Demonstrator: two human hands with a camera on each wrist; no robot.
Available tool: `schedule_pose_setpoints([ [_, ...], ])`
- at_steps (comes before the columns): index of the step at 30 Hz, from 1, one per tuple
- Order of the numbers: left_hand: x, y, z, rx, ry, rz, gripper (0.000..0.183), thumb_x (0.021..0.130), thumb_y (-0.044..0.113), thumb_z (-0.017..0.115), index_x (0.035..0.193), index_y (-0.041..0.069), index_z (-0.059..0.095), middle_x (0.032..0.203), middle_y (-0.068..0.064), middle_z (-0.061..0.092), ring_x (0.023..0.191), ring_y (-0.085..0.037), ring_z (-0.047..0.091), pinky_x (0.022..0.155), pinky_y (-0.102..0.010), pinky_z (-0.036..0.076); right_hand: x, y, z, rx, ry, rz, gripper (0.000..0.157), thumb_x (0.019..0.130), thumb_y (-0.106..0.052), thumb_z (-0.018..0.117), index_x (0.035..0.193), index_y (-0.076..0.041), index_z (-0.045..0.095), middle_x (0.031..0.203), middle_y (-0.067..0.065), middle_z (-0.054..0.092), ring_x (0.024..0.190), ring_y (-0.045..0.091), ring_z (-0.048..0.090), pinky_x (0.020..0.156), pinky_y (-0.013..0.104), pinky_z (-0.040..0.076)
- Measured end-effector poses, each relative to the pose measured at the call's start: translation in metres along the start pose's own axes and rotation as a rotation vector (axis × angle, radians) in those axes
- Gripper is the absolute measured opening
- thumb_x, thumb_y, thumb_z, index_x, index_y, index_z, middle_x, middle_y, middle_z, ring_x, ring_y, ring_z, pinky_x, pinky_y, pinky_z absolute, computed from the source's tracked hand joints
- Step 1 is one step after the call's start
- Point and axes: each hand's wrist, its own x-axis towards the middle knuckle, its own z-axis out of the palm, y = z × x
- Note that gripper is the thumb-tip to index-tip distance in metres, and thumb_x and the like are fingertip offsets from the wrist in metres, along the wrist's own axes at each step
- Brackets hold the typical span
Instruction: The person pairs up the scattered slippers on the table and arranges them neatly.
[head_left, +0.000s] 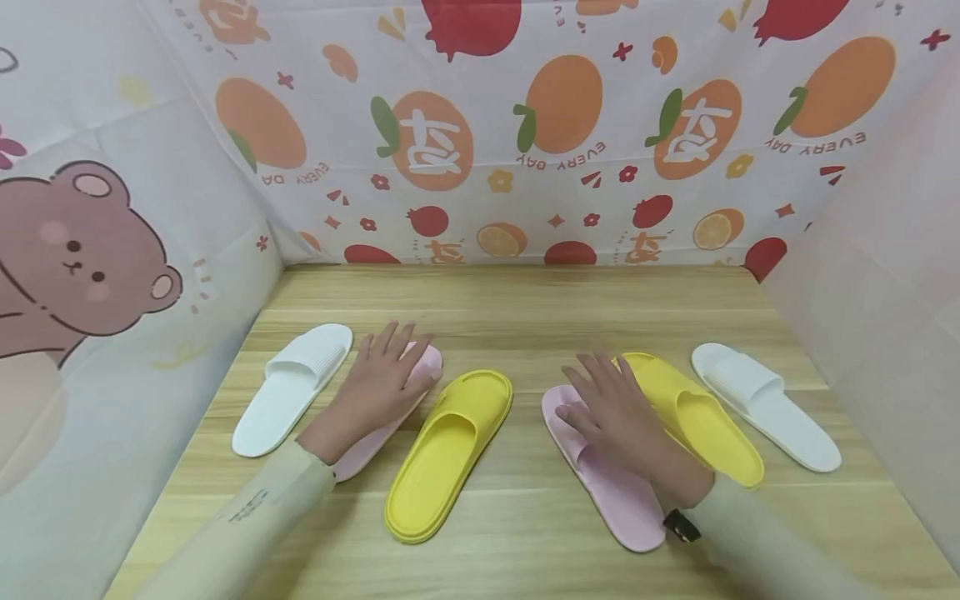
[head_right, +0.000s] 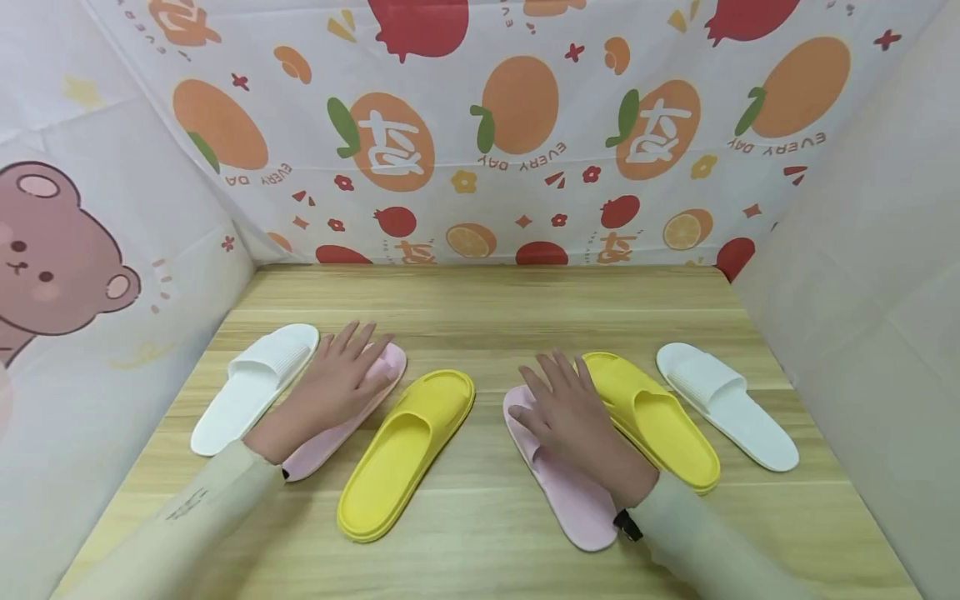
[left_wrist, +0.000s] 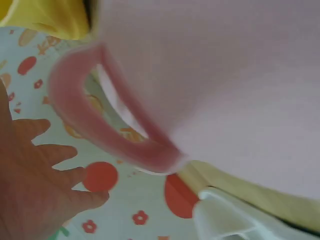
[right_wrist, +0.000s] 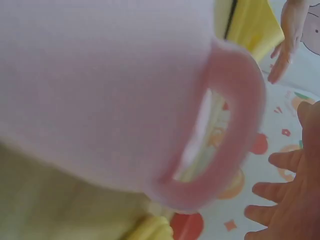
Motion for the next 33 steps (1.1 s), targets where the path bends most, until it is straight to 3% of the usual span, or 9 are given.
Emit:
schedule_pose_setpoints([
  [6,-0.01,-0.011,0.005,-0.036,0.045,-0.002,0.072,0.102,0.056,0.045,0.159,0.014,0.032,0.165,-0.021,0.021,0.151,-0.043,0.019,0.118,-0.065,0.016,-0.011,-0.005,0.014,-0.028,-0.004,0.026,0.066,0.097,-0.055,0.056,0.146,-0.011,0.052,0.155,0.019,0.041,0.149,0.042,0.028,0.121,0.061,0.015],
  [16,-0.023,-0.017,0.011,-0.074,0.004,-0.06,0.076,0.1,0.062,0.044,0.161,0.019,0.027,0.167,-0.018,0.016,0.153,-0.041,0.015,0.118,-0.065,0.02,-0.029,-0.013,0.022,-0.005,0.028,0.071,0.067,0.092,-0.057,0.062,0.143,-0.013,0.055,0.157,0.019,0.04,0.148,0.043,0.03,0.119,0.06,0.024],
  [21,-0.031,-0.021,0.013,-0.095,0.002,-0.09,0.076,0.1,0.061,0.045,0.16,0.019,0.027,0.165,-0.018,0.02,0.15,-0.041,0.024,0.114,-0.065,0.028,-0.039,-0.016,0.026,-0.016,0.007,0.1,0.072,0.091,-0.059,0.063,0.146,-0.015,0.052,0.158,0.018,0.039,0.147,0.042,0.032,0.115,0.06,0.033],
  [26,-0.036,-0.024,0.013,-0.074,0.022,-0.093,0.075,0.098,0.058,0.052,0.159,0.019,0.031,0.161,-0.017,0.03,0.144,-0.04,0.034,0.106,-0.066,0.038,-0.046,-0.017,0.026,-0.038,0.031,0.103,0.07,0.091,-0.053,0.066,0.147,-0.014,0.051,0.152,0.017,0.045,0.142,0.038,0.04,0.103,0.059,0.046],
  [33,-0.042,-0.023,0.013,-0.058,-0.03,-0.093,0.071,0.098,0.053,0.057,0.156,0.016,0.038,0.16,-0.019,0.034,0.145,-0.04,0.034,0.104,-0.066,0.041,-0.048,-0.021,0.023,-0.061,0.021,0.134,0.064,0.092,-0.049,0.065,0.143,-0.013,0.053,0.146,0.015,0.05,0.135,0.031,0.046,0.083,0.054,0.057],
])
